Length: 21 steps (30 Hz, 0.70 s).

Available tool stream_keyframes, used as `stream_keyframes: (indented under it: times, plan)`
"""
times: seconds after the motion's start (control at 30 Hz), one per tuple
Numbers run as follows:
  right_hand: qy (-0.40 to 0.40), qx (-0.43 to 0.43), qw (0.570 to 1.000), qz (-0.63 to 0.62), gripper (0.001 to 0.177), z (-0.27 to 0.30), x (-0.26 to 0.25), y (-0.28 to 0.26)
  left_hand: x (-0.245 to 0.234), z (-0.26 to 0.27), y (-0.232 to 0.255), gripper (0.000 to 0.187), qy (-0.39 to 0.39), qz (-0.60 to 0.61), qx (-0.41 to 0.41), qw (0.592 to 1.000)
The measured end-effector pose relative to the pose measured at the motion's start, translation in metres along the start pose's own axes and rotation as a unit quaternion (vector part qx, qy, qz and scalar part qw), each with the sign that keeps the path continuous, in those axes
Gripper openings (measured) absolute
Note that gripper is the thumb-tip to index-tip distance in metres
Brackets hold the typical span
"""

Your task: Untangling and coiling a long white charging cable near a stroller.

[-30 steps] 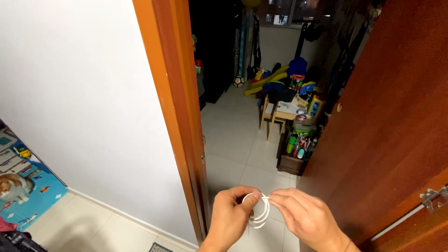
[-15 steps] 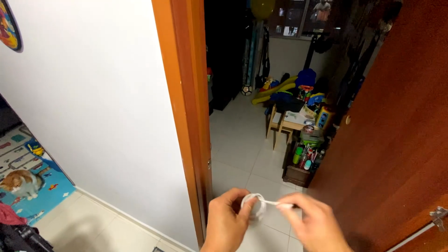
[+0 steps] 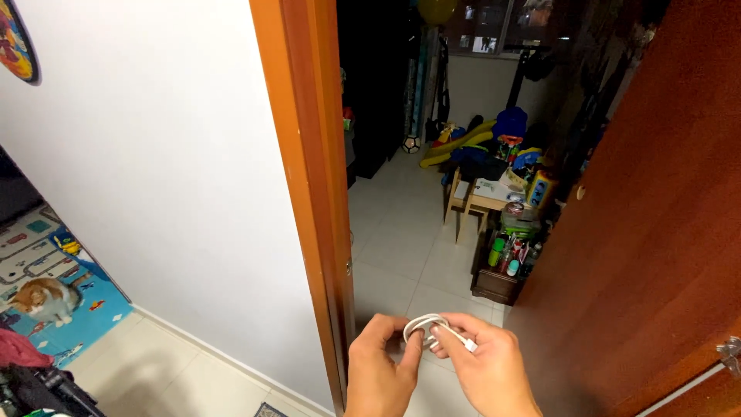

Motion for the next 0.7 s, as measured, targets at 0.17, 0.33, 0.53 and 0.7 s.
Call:
stream_keyframes:
  times: [0.17, 0.33, 0.53, 0.7]
  plan:
    - [0.065, -0.058, 0.995, 0.043, 0.024, 0.006, -0.004, -0.022, 0.005, -0.002, -0.035, 0.018, -0.046, 0.088, -0.178, 0.979]
    - [-0.002, 0.017, 1.000, 0.003, 0.024, -0.009, 0.008, 0.020, -0.001, -0.001, -0.032, 0.018, -0.036, 0.114, -0.136, 0.983]
    - [-0.053, 0.052, 0.997, 0.008, 0.028, -0.001, 0.013, 0.011, -0.001, -0.003, -0.025, 0.018, -0.084, 0.176, -0.152, 0.969]
    - [-0.006, -0.062, 0.991, 0.118, 0.025, 0.010, -0.001, -0.038, -0.016, -0.004, -0.019, 0.020, -0.048, 0.029, -0.106, 0.993]
Point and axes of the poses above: each hand's wrist, its own z-axis away from the middle knuckle, its own x-axis out of the palm, y = z × x, the point moved 8 cm from there along -z, towards the middle knuckle, and after that the axes turned 11 degrees about z, right-handed, at the moved point
